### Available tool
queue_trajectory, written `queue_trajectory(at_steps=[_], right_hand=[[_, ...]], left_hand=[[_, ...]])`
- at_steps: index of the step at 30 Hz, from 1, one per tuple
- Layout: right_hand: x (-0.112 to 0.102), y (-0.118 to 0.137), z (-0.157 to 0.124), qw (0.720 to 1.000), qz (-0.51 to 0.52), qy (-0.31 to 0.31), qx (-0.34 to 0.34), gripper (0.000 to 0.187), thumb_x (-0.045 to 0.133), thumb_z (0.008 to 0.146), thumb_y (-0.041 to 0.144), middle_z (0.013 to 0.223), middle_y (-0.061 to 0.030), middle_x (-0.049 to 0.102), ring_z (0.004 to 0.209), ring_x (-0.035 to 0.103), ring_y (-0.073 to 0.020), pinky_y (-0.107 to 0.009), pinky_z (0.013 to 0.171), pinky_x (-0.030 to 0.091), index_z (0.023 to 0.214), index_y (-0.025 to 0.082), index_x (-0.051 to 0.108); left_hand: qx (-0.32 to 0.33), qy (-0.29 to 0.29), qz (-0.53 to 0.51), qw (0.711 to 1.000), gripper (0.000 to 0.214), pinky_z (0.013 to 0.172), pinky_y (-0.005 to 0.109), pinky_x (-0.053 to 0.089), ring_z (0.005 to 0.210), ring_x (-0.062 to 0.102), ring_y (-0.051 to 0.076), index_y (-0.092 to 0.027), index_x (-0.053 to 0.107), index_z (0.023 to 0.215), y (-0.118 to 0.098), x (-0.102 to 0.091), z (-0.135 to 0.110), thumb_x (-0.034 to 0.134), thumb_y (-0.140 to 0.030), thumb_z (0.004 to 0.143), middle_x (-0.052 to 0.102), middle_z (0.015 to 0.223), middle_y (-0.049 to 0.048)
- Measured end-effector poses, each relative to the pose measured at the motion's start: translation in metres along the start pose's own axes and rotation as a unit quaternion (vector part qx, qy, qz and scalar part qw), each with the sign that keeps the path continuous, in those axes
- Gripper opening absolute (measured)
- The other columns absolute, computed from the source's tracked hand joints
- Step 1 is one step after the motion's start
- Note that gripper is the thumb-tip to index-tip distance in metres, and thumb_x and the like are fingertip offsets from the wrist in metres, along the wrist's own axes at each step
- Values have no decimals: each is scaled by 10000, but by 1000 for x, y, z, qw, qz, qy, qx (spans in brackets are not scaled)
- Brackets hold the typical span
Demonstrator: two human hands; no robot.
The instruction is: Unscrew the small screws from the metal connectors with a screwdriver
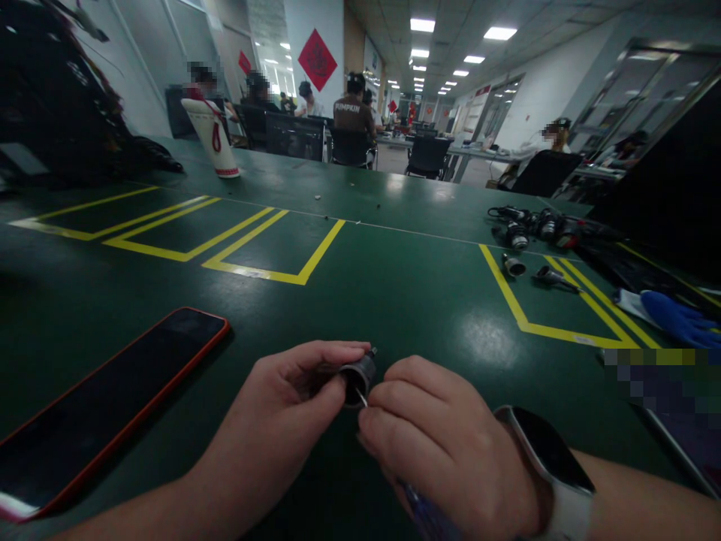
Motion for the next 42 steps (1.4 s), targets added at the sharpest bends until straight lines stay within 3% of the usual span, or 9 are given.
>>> queue_trajectory(at_steps=[9, 16, 20, 23, 27, 31, 36, 42], right_hand=[[-3, 1, -1, 1000, 19, -22, -9, 209, 431, 833, 57, 617, -69, 598, 605, 490, -158, -293, 539, 440, 727, 87, 609], [4, -14, -4, 998, 44, -6, 38, 135, 452, 824, 94, 694, -66, 608, 649, 491, -161, -305, 573, 435, 807, 109, 586], [-15, -33, -7, 982, 123, -78, 116, 123, 462, 830, 95, 671, -25, 589, 618, 505, -118, -272, 595, 430, 781, 134, 568], [-31, -57, -16, 950, 184, -161, 196, 127, 480, 844, 126, 675, -13, 577, 621, 519, -116, -269, 572, 417, 769, 153, 579], [-48, -98, -33, 878, 274, -309, 242, 92, 510, 858, 203, 648, 18, 569, 594, 537, -112, -253, 531, 420, 795, 191, 576], [-53, -147, -58, 825, 271, -387, 309, 100, 531, 836, 250, 640, 14, 592, 574, 545, -110, -234, 491, 405, 769, 186, 568], [-51, -182, -77, 825, 250, -365, 352, 148, 582, 786, 304, 775, -47, 682, 745, 629, -168, -276, 592, 466, 814, 172, 641], [-48, -198, -82, 837, 216, -325, 383, 213, 497, 803, 306, 753, -57, 681, 758, 622, -177, -312, 653, 467, 786, 163, 653]], left_hand=[[-8, 13, -16, 1000, 185, 684, 198, 555, 763, 692, 148, -198, 732, 698, 0, 5, -1, 612, -70, 640, 755, 819, 15], [-41, 25, -52, 998, 232, 712, 200, 533, 805, 680, 141, -194, 715, 829, 12, 6, 2, 636, -63, 655, 746, 862, 20], [-78, 57, -59, 994, 384, 741, 237, 528, 836, 677, 155, -197, 666, 979, 21, 11, 3, 675, -41, 628, 738, 875, 21], [-66, 62, -31, 995, 392, 791, 291, 522, 829, 675, 162, -173, 637, 1022, 19, 16, 8, 682, -71, 646, 730, 870, 35], [8, 26, 52, 998, 525, 871, 381, 494, 924, 650, 195, -160, 573, 1150, 8, 24, 38, 692, -86, 644, 690, 1006, 83], [117, -1, 94, 989, 475, 877, 380, 484, 956, 623, 201, -144, 603, 1096, 1, 46, 89, 697, -81, 635, 658, 1039, 98], [201, -21, 58, 978, 386, 808, 328, 500, 863, 624, 175, -98, 620, 990, -1, 71, 147, 723, -106, 618, 666, 948, 94], [219, 18, 80, 972, 368, 754, 333, 514, 808, 632, 184, -112, 661, 932, 2, 93, 181, 748, -98, 575, 682, 867, 78]])
Point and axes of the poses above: each hand's wrist, its own z-axis towards the middle knuckle, its own x-axis out of the palm, y = z × x, the point moved 9 cm from there along z, towards the middle knuckle
